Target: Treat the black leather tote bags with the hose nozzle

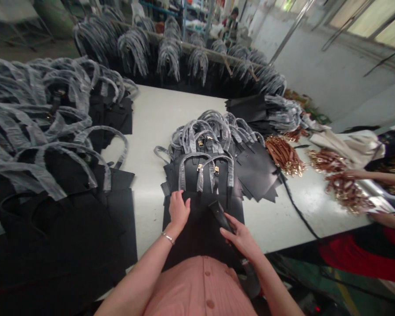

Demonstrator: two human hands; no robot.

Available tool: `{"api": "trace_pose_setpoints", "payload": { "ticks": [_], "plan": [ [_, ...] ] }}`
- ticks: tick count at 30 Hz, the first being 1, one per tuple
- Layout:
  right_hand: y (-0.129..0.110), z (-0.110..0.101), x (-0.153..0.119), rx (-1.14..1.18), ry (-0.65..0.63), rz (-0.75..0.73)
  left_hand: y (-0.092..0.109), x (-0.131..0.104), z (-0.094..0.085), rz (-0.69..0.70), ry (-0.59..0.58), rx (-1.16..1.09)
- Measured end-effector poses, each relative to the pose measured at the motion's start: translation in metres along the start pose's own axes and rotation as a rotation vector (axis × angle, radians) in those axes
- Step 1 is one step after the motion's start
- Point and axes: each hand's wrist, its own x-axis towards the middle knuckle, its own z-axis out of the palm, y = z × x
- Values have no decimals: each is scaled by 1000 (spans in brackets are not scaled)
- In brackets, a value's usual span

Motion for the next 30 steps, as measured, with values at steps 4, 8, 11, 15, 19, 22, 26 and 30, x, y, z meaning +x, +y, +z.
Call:
{"api": "trace_pose_setpoints", "payload": {
  "ticks": [4,8,11,15,19,22,26,30],
  "plan": [
    [-8,5,4,-60,-65,-46,-17,9,-3,-196,4,-220],
    [-27,12,15,-110,-121,-80,-27,20,-2,-328,-38,-450],
    [-45,18,25,-61,-182,-74,-26,19,-3,-338,-93,-576],
    [-67,27,40,43,-278,-48,-18,12,-6,-344,-160,-763],
    [-82,31,50,101,-249,-40,-9,7,-10,-383,-245,-996],
    [-86,28,49,131,-246,-28,-5,7,-12,-387,-227,-1042],
    [-86,23,44,180,-296,24,0,7,-14,-384,-274,-1046],
    [-86,20,41,216,-199,7,7,6,-16,-376,-276,-1059]
  ]
}}
